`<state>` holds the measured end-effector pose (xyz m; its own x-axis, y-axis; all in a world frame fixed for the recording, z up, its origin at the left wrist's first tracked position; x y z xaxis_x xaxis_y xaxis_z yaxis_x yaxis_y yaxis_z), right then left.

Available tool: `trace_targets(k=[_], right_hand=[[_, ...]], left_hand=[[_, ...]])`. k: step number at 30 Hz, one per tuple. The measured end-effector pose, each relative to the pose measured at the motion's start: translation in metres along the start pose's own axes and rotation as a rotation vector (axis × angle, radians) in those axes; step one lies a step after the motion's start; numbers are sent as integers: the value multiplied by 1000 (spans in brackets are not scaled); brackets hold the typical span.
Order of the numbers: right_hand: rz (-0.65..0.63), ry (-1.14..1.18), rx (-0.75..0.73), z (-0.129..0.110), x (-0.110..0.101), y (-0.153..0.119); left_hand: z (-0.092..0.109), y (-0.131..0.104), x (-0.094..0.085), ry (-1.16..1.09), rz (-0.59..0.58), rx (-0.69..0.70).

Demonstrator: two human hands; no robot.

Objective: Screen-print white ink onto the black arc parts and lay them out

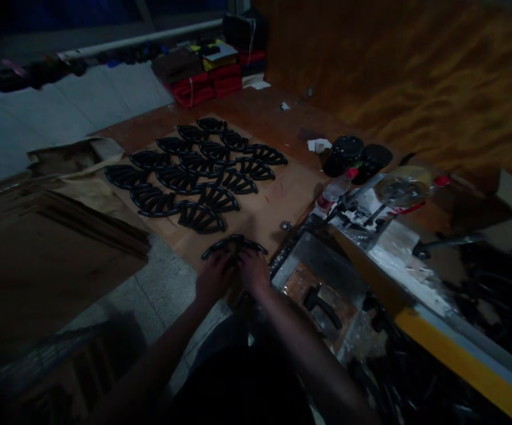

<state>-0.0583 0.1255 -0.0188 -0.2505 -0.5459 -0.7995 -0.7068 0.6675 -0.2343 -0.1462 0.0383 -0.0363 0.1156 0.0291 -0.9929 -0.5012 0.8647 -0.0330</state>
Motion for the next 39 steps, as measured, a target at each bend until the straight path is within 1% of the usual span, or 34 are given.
trace_targets(k=[3,5,7,9,12,14,15,17,18,20,22,24,25,27,29,33,37,39], right_hand=[[32,-61,100,12,-11,-6],[2,-91,170,21,-9,-8],[-30,-94,189,26,-5,-8],[-33,-70,164,27,-1,-7],[-28,36,92,25,1,-8],[15,157,58,24,-4,-11],[54,226,35,23,-10,-14],[170,357,-17,22,-28,-23],[233,409,-45,21,-38,-29],[337,482,-92,21,-55,-41],[387,520,-116,21,-64,-46],[359,529,-123,19,-61,-41],[322,526,-118,19,-56,-35],[241,517,-95,18,-43,-22],[198,511,-68,18,-34,-11],[166,436,-14,20,-30,3],[48,283,51,23,-19,11],[14,217,87,29,-11,14]], left_hand=[[24,-2,4,52,-17,-2],[36,3,10,74,-58,-14],[43,10,15,90,-103,-39],[45,16,18,90,-132,-59],[44,20,16,41,-133,-51],[39,22,10,-29,-120,-45],[33,23,4,-76,-106,-63],[16,26,-12,-221,-59,-128],[6,28,-22,-335,-32,-164],[-12,31,-39,-658,-5,-228],[-21,34,-51,-1062,-33,-252],[-18,39,-62,-1427,-93,-223],[-15,41,-68,-1560,-115,-193],[-10,49,-77,-1706,-123,-146],[-9,59,-81,-1728,-91,-125],[-4,86,-85,-1643,-56,-44],[6,116,-80,-1662,-121,-1],[14,132,-79,-1671,-144,29]])
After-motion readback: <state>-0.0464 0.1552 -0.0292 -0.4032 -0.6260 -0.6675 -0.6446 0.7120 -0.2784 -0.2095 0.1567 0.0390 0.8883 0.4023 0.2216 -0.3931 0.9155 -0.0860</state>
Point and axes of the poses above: each hand's wrist, its own y-axis towards the middle knuckle, its own x-axis out of the palm, z = x × y, the point moved 10 cm from there along y, towards the middle knuckle, and after that the axes turned 13 degrees about y, right-handed, at the moved point
